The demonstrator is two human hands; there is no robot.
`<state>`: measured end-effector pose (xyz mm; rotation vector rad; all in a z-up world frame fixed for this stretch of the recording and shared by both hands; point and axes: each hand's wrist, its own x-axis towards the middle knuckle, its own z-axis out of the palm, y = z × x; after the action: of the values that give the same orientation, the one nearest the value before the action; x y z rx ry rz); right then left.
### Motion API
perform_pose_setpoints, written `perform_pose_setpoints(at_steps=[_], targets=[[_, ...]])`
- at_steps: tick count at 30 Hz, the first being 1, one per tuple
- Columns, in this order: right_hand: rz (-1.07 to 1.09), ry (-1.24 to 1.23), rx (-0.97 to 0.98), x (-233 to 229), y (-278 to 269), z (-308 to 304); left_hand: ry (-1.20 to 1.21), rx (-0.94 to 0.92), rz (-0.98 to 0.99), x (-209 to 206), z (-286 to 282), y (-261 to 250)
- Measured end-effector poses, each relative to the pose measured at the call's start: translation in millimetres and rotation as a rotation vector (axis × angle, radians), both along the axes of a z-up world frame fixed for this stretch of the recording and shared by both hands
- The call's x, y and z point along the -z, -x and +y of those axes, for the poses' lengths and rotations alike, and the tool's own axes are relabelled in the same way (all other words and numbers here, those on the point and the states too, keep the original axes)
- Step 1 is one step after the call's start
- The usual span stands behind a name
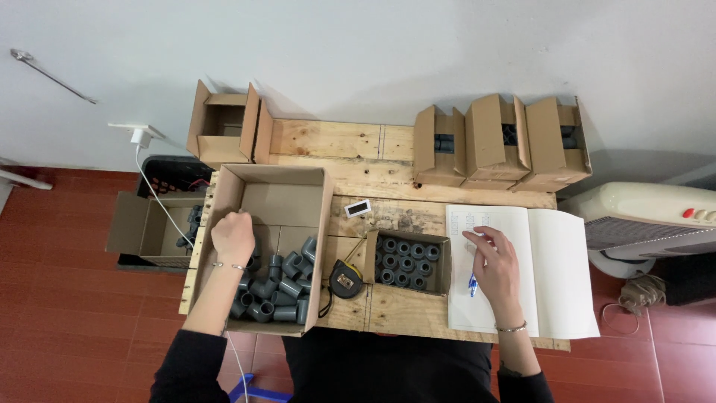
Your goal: The person measures gray plastic pipe fittings using a yellow tape measure and records the measurements in a notebook with a blue pen. They repeatedly pick up fittings from a cardboard box, measure them, write down the data, and place the items into a smaller box on the wooden table.
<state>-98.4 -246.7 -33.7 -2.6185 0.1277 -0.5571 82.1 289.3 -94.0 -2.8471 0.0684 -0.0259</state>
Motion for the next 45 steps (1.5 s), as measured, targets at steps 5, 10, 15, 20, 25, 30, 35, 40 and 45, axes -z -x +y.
perform_pose_setpoints(at_steps=[5,10,15,20,25,30,35,40,45], targets=[[-0.078,-0.055,-0.013,-24,-4,14,0.052,0.011,-0.016,-49,-29,3],[-0.14,-0.213,-0.075,-61,-17,55,0.406,0.072,-0.018,-168,-111,43],[-0.038,-0.493,-0.416,-88,-34,119,1.373,0.263,0.277,-168,-188,87],[-0.04,-0.589,-0.437,-89,-34,142,1.587,0.162,0.523,-179,-216,100],[-0.032,-0.626,-0.25,-87,-33,132,1.189,0.224,0.412,-164,-203,108],[0.053,-0.865,-0.076,-78,-31,114,0.069,0.42,0.303,-83,-200,151],[0.115,-0.742,-0.107,-80,-31,104,-0.029,0.425,0.124,-31,-205,165],[0.091,-0.631,-0.082,-78,-32,95,0.031,0.31,0.272,-8,-211,162],[0.119,-0.793,-0.059,-80,-35,85,0.161,0.253,0.433,-48,-212,156]])
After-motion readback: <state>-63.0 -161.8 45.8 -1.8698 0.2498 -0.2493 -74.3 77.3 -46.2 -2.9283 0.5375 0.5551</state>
